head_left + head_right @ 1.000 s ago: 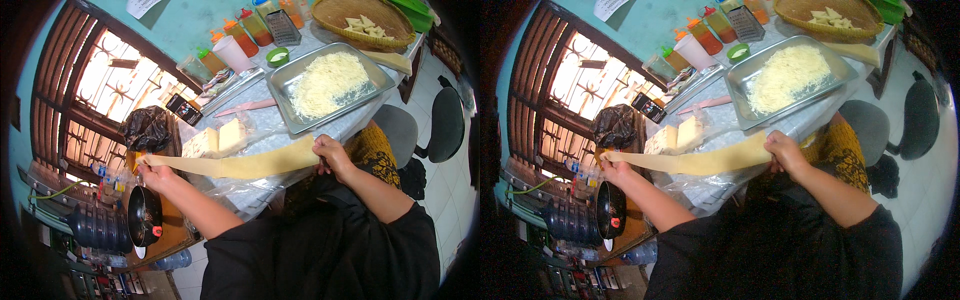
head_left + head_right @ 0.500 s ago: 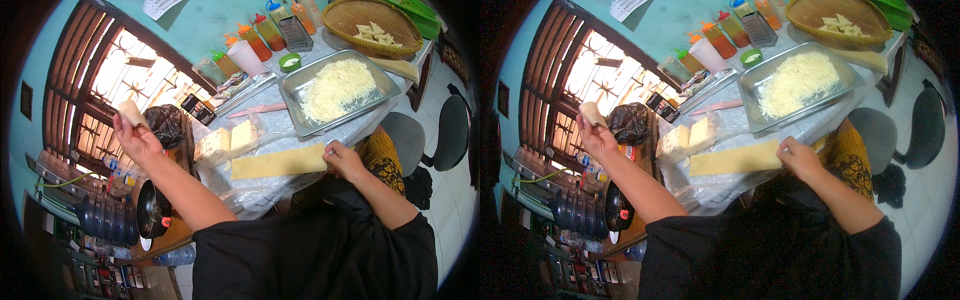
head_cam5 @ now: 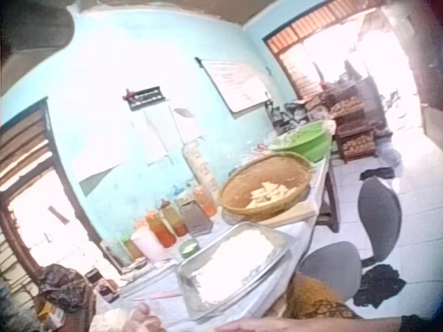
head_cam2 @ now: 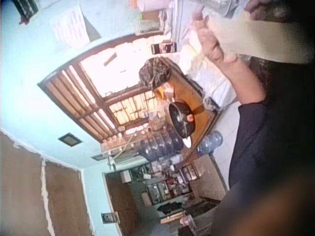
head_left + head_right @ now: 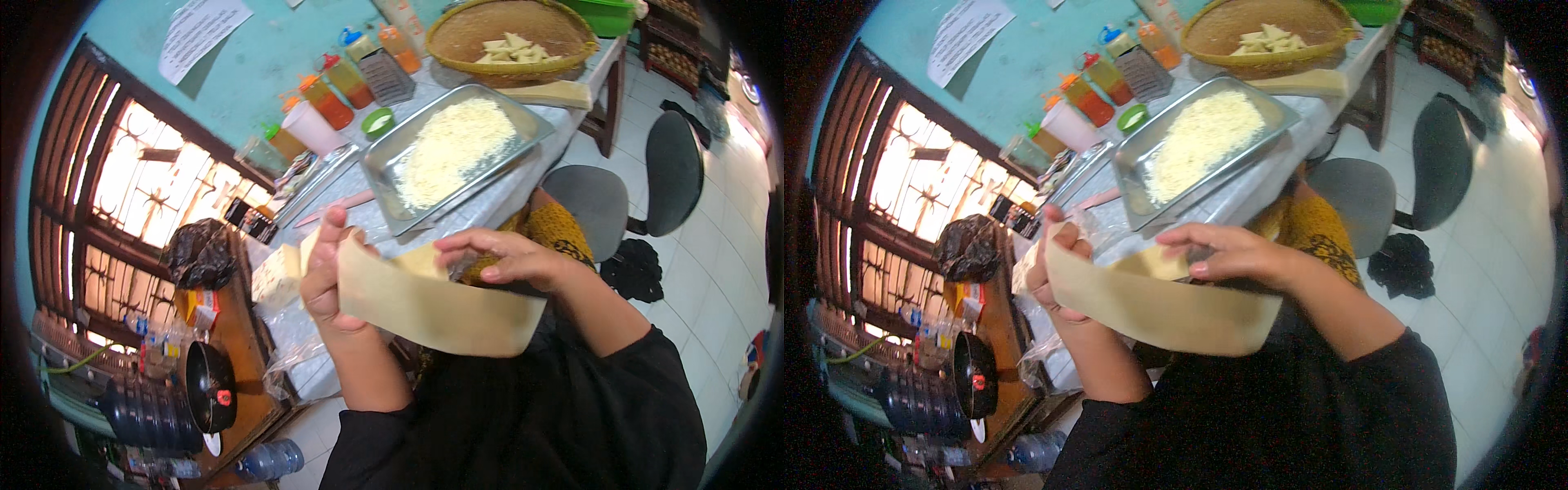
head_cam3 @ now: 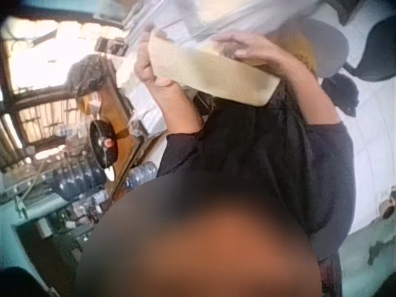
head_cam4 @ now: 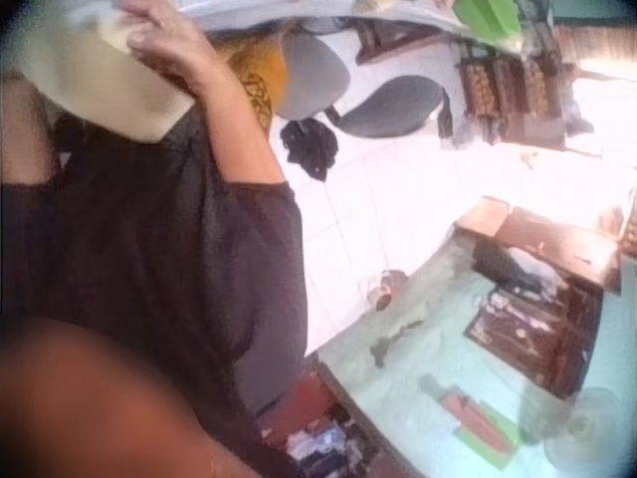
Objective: The person folds thin sheets of dough into triangular pockets and fills them with shredded cheese from a metal tray. The person then seals the edges and places the finished items into a woven basket on the table.
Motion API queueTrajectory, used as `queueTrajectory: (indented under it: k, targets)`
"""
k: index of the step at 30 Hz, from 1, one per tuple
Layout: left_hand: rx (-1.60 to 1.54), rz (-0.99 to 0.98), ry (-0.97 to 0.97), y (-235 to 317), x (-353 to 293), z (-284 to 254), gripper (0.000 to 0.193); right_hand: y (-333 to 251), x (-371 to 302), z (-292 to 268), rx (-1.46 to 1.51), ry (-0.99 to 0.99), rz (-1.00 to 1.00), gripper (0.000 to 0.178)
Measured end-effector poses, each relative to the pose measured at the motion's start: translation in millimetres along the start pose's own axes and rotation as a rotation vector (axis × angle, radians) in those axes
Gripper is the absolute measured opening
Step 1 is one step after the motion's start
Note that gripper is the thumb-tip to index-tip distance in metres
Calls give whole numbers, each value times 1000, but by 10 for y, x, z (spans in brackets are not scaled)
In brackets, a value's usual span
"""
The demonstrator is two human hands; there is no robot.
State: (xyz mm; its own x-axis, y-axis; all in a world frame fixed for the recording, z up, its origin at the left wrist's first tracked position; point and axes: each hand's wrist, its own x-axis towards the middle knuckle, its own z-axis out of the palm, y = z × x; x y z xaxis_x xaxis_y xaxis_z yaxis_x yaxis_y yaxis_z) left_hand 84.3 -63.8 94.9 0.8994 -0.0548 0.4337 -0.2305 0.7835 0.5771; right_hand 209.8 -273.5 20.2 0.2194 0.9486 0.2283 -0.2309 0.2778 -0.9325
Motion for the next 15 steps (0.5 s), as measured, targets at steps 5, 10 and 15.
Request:
queueTrajectory:
  k: [5,10,15]
  targets:
    - [7,-36,330,-232,233,-168,46,88,-184,14,727,-487,147,80]
    - [274,116,203,86,63,-446,44,256,-221,-38,648,-376,385,61]
    - [191,333,441,339,-306,-458,43,435,-185,-128,484,90,367,45]
